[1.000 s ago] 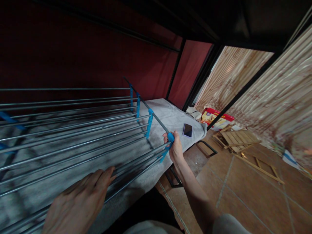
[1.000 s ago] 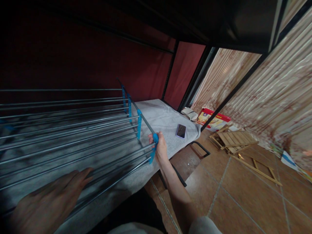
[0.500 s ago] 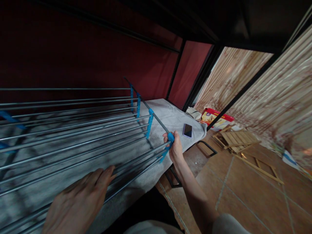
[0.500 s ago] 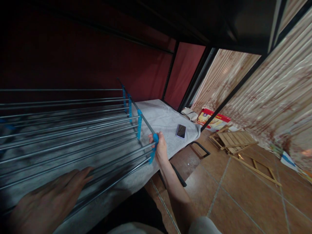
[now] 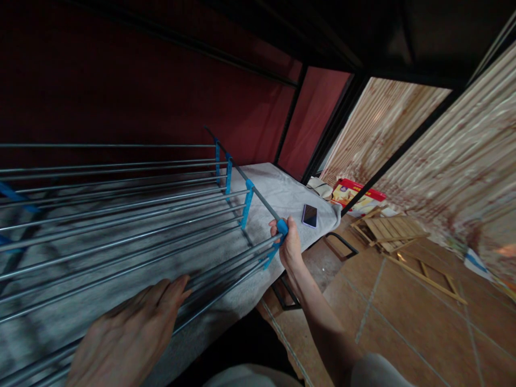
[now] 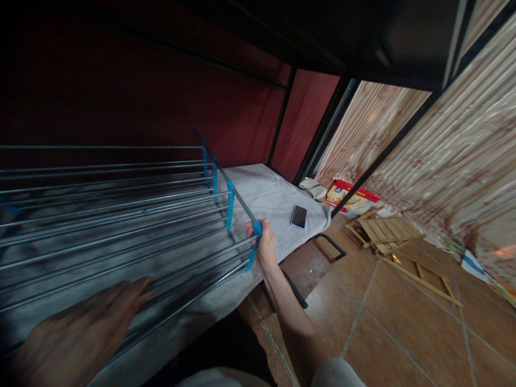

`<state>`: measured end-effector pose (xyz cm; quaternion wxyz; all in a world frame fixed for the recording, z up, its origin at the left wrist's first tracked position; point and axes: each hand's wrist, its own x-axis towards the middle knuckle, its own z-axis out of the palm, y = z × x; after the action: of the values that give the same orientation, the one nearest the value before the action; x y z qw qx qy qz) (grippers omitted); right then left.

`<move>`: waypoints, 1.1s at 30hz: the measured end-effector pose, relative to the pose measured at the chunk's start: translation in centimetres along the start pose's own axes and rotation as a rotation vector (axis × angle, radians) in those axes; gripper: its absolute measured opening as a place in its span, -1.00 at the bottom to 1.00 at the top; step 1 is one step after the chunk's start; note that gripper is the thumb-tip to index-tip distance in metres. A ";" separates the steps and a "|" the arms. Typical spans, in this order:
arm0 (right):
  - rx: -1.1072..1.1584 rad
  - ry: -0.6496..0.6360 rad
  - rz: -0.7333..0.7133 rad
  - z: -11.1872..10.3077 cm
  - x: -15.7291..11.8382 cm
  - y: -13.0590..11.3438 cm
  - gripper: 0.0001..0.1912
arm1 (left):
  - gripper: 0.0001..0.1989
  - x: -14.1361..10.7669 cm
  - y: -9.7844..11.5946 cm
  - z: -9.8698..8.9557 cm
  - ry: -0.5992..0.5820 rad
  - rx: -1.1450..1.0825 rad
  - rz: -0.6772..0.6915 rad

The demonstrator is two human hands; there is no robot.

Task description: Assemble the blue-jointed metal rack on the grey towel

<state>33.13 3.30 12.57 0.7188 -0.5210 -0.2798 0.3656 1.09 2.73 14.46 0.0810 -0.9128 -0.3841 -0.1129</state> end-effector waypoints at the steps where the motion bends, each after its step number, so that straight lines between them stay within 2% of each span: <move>1: 0.002 0.001 0.005 0.0 0.0 0.0 -0.39 | -0.59 0.0 0.0 0.0 0.007 0.005 0.003; 9: 0.009 -0.004 0.000 -0.1 0.0 0.2 -0.39 | -0.64 0.0 -0.4 0.4 0.068 0.020 0.051; 16: 0.016 0.011 -0.005 -0.1 0.1 0.4 -0.39 | -0.66 -0.6 -0.3 0.8 0.173 0.124 0.056; 23: 0.004 0.018 0.009 0.1 -0.1 0.1 -0.40 | -0.62 0.0 0.2 0.0 0.004 0.085 -0.007; 33: 0.009 0.038 0.017 0.2 -0.1 0.2 -0.40 | -0.58 1.1 0.8 -1.7 -0.118 -0.055 -0.033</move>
<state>32.88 3.29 12.45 0.7232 -0.5269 -0.2599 0.3631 2.14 2.55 16.39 0.0312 -0.9132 -0.4001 -0.0708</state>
